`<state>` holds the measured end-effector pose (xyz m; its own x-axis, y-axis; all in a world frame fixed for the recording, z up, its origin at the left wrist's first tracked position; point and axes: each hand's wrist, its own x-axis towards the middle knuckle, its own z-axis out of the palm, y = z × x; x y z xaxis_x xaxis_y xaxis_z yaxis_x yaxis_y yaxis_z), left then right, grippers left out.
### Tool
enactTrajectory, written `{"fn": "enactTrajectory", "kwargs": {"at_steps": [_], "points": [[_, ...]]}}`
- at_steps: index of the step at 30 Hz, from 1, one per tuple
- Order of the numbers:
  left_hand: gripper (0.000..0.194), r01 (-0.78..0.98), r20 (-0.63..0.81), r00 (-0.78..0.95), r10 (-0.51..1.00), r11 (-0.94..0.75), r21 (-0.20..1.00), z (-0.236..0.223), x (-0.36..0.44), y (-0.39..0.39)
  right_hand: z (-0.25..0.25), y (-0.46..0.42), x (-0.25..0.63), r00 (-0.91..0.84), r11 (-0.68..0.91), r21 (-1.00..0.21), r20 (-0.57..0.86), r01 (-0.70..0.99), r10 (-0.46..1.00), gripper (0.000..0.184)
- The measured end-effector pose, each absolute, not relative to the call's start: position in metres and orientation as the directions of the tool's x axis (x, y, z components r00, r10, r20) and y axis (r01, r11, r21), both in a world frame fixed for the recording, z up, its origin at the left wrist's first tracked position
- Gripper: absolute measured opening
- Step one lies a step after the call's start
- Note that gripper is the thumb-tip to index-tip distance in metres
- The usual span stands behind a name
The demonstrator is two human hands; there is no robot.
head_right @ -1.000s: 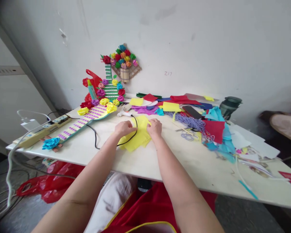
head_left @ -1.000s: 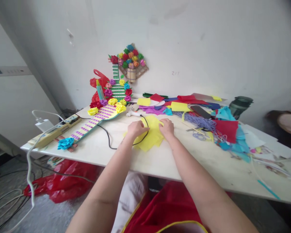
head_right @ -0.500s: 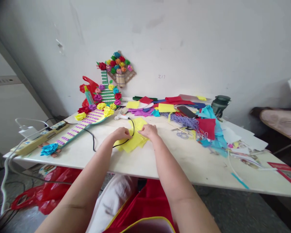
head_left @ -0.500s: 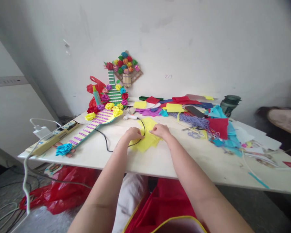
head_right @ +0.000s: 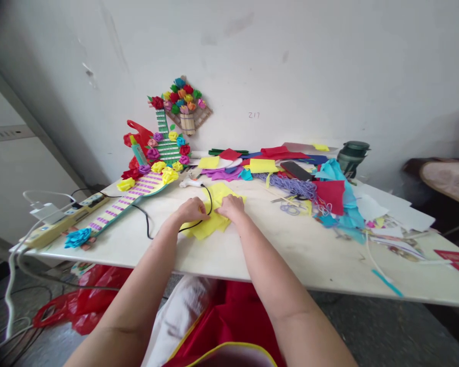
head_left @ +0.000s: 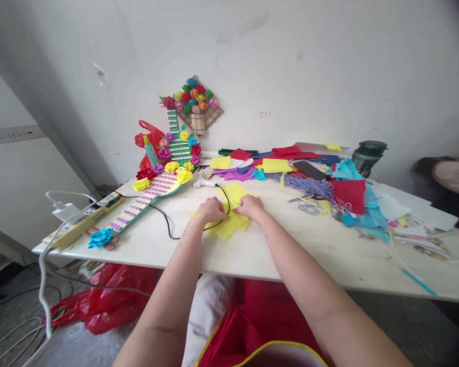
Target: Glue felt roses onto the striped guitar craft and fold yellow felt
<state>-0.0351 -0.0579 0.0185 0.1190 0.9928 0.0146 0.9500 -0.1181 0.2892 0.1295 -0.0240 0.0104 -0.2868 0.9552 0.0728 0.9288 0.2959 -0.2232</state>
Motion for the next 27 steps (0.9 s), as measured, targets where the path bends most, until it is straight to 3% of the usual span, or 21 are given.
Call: {"fn": "enactTrajectory", "kwargs": {"at_steps": [5,12,22,27], "points": [[0.018,0.954,0.017,0.1,0.995,-0.101,0.283,0.017,-0.035,-0.061,0.01,-0.024,0.127,-0.264,0.275,-0.274,0.075,0.922,0.962,0.021],[0.016,0.969,0.099,0.09,0.991,-0.11,0.223,0.027,-0.04,-0.065,0.009,-0.021,0.131,-0.178,0.236,-0.379,0.182,0.895,0.967,0.01],[0.016,0.921,0.176,-0.074,0.982,0.0,0.39,0.038,-0.054,-0.062,0.001,-0.003,0.148,0.137,0.061,-0.691,0.228,0.72,0.964,0.016],[0.02,0.931,0.231,-0.15,0.961,0.059,0.359,0.041,-0.053,-0.059,-0.003,0.004,0.153,0.213,0.046,-0.734,0.256,0.678,0.943,0.028]]}}
